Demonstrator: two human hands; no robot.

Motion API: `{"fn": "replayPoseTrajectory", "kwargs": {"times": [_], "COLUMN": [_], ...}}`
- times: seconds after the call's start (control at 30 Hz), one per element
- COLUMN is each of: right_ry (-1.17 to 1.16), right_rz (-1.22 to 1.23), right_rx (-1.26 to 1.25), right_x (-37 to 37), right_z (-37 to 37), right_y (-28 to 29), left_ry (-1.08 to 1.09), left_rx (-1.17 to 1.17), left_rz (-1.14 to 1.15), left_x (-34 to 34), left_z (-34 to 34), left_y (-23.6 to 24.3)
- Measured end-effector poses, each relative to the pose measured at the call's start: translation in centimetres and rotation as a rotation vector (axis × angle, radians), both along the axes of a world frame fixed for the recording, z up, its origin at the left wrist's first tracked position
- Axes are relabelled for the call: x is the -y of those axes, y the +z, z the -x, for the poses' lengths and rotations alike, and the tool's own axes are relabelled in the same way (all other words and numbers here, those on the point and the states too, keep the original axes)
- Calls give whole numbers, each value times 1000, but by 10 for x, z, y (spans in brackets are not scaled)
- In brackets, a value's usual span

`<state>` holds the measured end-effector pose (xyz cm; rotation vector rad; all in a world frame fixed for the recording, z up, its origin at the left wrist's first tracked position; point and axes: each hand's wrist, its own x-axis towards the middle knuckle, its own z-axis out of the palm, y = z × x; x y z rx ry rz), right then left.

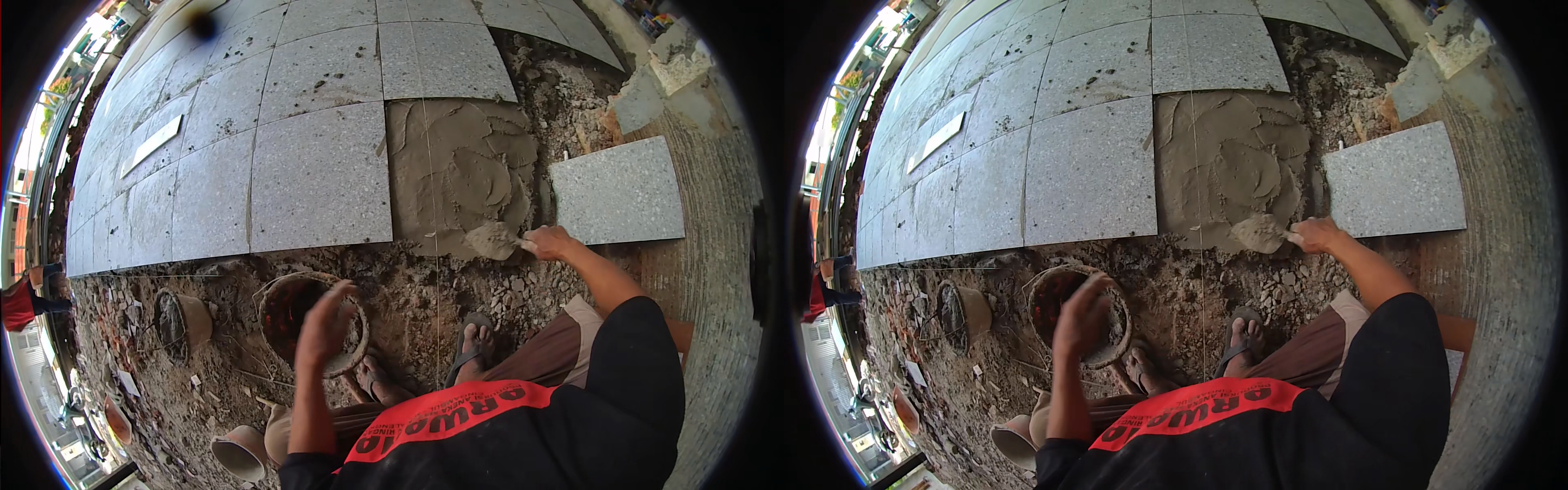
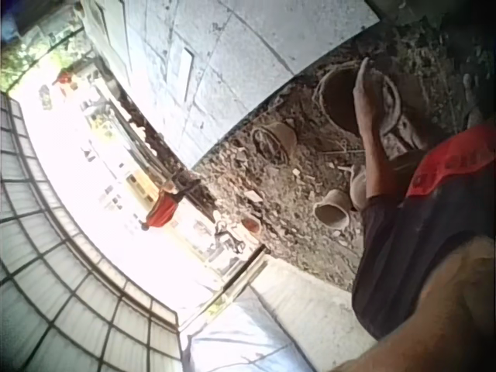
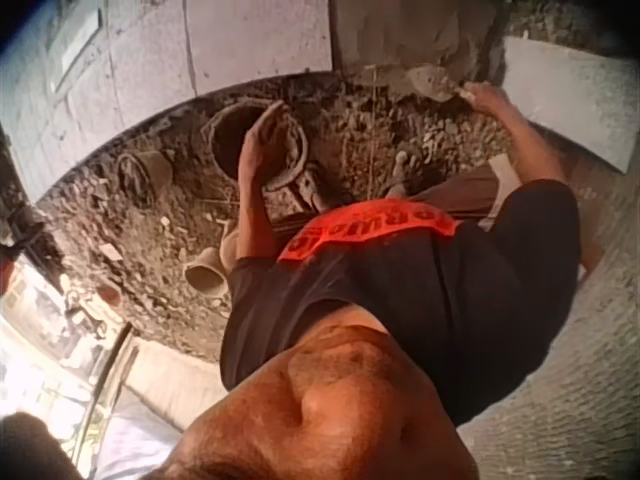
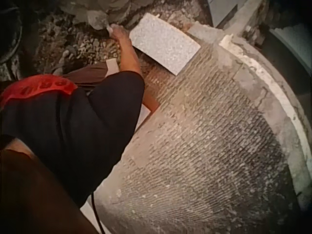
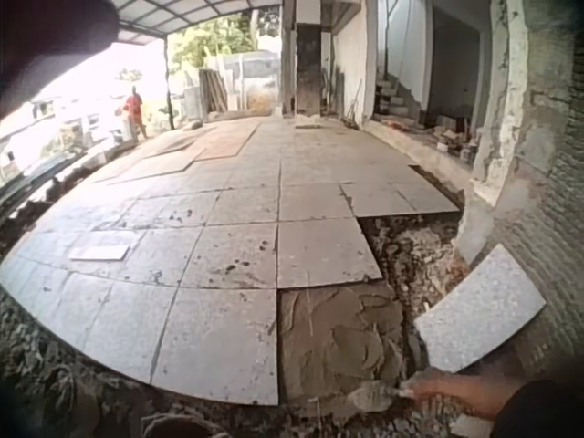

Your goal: Applying mortar and laying tiles on a floor at a construction site.

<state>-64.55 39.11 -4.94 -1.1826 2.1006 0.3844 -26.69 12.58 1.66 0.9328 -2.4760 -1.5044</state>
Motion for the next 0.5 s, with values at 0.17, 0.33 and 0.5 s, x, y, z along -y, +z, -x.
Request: {"fn": "replayPoseTrajectory", "kwargs": {"times": [0.17, 0.33, 0.5], "right_ry": [-50, -69, 410], "right_rz": [-128, 260, 476], "right_rx": [-227, 140, 132], "right_x": [-79, 9, 109], "right_z": [18, -88, -183], "right_y": [66, 72, 72], "left_ry": [429, 473, 326], "left_rx": [386, 511, 371], "left_rz": [690, -330, 22], "left_x": [117, 118, 80], "left_z": [-115, -191, -85], "left_y": [-30, -120, -61]}}
